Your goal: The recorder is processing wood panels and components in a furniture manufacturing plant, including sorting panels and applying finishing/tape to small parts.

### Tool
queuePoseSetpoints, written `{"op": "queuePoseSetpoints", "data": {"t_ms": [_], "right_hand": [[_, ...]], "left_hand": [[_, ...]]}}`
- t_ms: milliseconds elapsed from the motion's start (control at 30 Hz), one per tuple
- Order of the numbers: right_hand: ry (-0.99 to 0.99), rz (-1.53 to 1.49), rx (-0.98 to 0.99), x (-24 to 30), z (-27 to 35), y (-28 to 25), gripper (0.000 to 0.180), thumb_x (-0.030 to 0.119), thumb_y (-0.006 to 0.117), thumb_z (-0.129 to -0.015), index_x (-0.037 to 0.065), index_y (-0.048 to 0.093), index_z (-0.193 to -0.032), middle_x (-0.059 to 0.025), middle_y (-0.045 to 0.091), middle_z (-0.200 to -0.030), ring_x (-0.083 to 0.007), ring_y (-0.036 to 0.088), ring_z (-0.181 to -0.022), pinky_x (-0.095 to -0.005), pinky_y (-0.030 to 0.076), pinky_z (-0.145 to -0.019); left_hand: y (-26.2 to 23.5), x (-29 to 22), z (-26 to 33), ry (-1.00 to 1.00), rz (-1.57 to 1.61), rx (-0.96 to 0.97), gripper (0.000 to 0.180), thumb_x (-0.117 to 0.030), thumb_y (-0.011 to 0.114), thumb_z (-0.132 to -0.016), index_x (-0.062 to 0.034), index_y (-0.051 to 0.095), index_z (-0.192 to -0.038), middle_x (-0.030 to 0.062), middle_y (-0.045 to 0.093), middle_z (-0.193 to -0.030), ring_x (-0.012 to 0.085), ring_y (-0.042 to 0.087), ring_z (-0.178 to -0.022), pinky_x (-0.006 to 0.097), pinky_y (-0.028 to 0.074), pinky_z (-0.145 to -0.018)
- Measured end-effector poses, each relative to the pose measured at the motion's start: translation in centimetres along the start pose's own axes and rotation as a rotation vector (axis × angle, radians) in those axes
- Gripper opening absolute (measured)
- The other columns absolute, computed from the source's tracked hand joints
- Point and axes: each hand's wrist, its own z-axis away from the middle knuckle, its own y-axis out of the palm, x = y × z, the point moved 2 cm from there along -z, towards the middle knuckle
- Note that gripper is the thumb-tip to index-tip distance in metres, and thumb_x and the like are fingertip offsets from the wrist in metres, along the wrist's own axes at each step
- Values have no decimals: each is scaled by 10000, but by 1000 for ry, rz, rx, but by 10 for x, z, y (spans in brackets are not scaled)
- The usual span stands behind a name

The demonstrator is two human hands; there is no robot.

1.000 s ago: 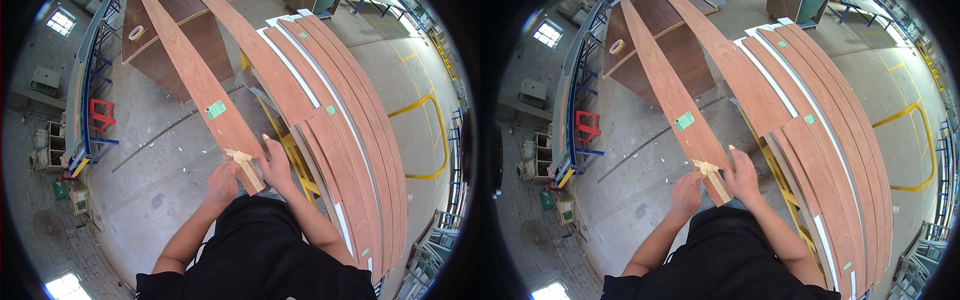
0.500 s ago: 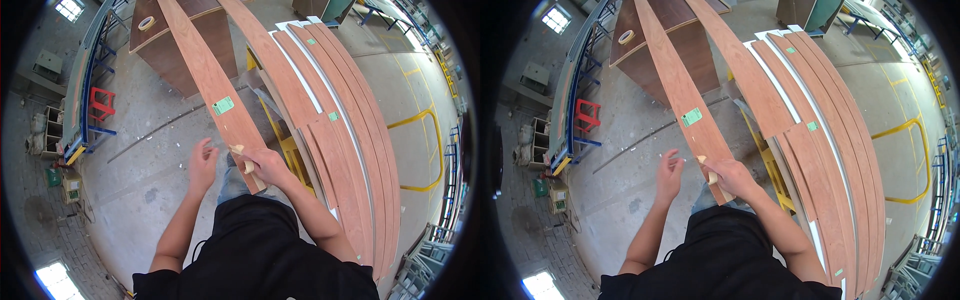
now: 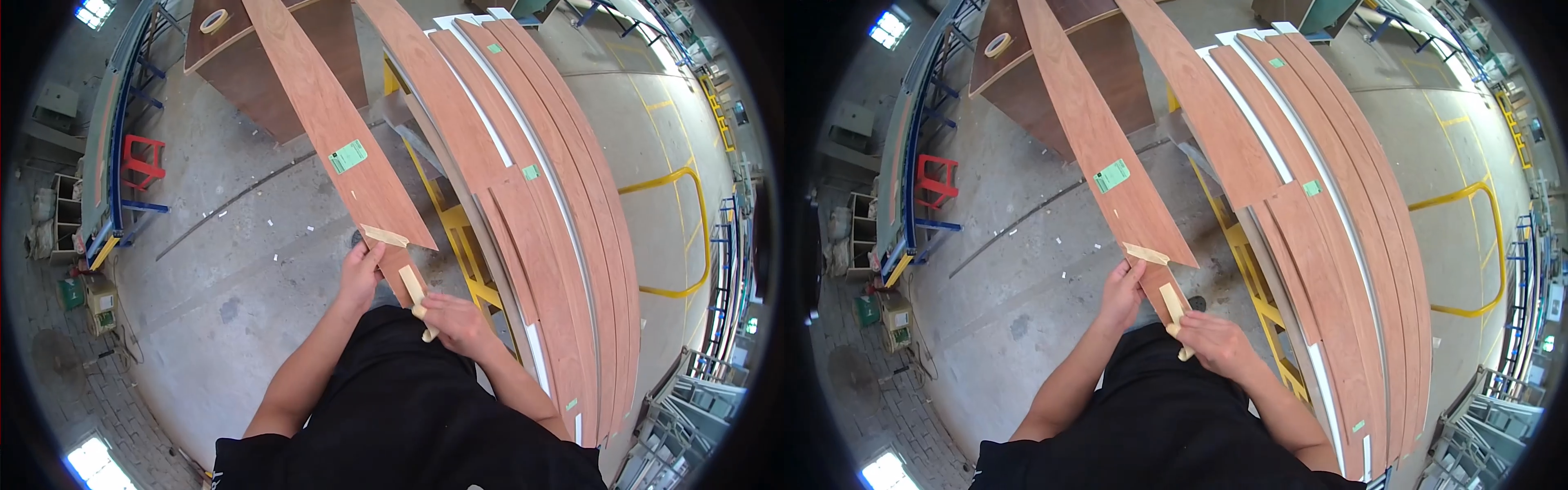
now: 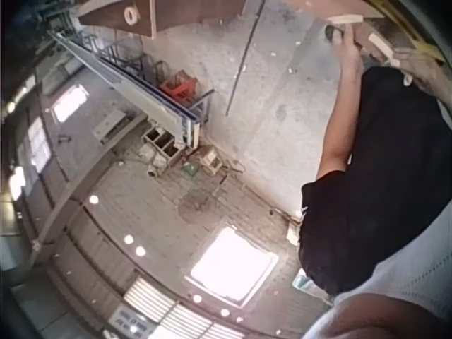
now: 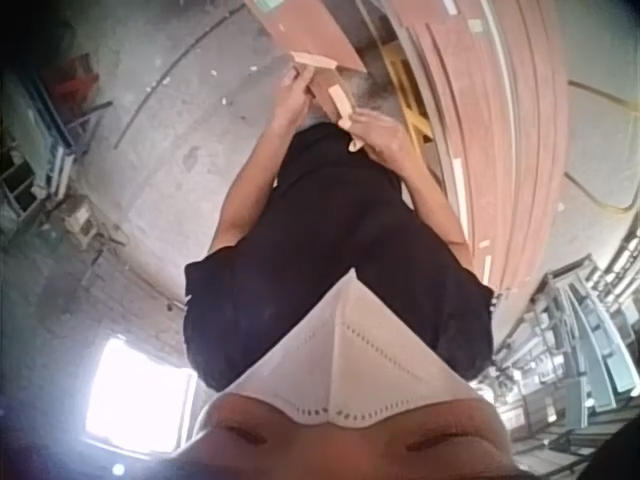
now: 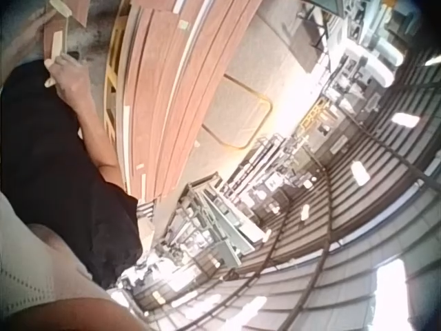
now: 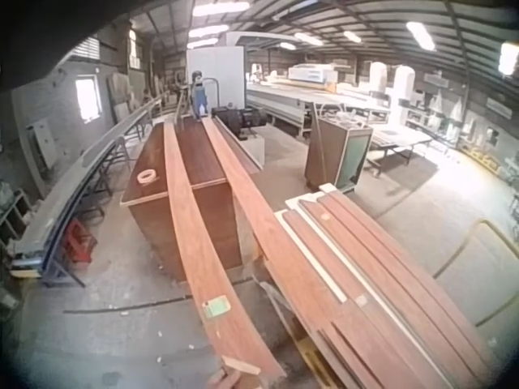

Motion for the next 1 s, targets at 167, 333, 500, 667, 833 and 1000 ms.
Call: {"op": "queuePoseSetpoints", "data": {"t_ms": [167, 333, 500, 667, 833, 1000], "right_hand": [[229, -89, 6, 11, 63, -23, 298, -49, 665, -764, 33, 670, -1050, -115, 712, -916, -289, 688, -943, -410, 537, -916], [493, -206, 144, -2, 93, -22, 389, -96, 615, -712, 68, 690, -1056, -115, 699, -1014, -282, 670, -1005, -386, 526, -936], [403, -157, 102, -21, 108, 2, 390, -100, 604, -709, 77, 697, -1043, -128, 696, -1011, -289, 664, -1015, -384, 525, -931], [385, -98, 65, -22, 132, 14, 400, -101, 598, -709, 89, 700, -1046, -136, 695, -1010, -290, 663, -1019, -384, 531, -916], [538, -19, 133, -45, 165, 27, 373, -50, 588, -779, 98, 670, -1112, -124, 690, -1014, -304, 671, -954, -381, 548, -821], [553, 196, 194, -94, 129, 58, 489, 43, 582, -837, 77, 501, -1318, -195, 648, -1035, -360, 643, -899, -400, 530, -780]], "left_hand": [[0, -1, 3, 21, -15, -12, 314, -227, 540, -983, -48, 520, -1239, 50, 617, -1155, 150, 617, -1015, 334, 512, -871], [1, 1, 2, 31, -1, -12, 325, -240, 537, -986, -49, 513, -1248, 40, 616, -1153, 144, 613, -1012, 326, 506, -871], [0, 4, 0, 25, 7, 13, 321, -248, 534, -989, -51, 520, -1242, 34, 616, -1152, 137, 606, -1023, 316, 504, -871], [-2, 7, -2, 41, 18, 5, 296, -233, 525, -993, -51, 531, -1226, 28, 618, -1143, 127, 612, -1008, 303, 506, -861], [-2, 4, -3, 37, 51, 24, 285, -213, 537, -986, -59, 525, -1226, 25, 621, -1126, 128, 616, -1002, 304, 508, -853], [1, -1, 3, 69, -36, 74, 309, -169, 562, -968, -69, 494, -1252, 31, 605, -1165, 132, 599, -1049, 318, 498, -875]]}}
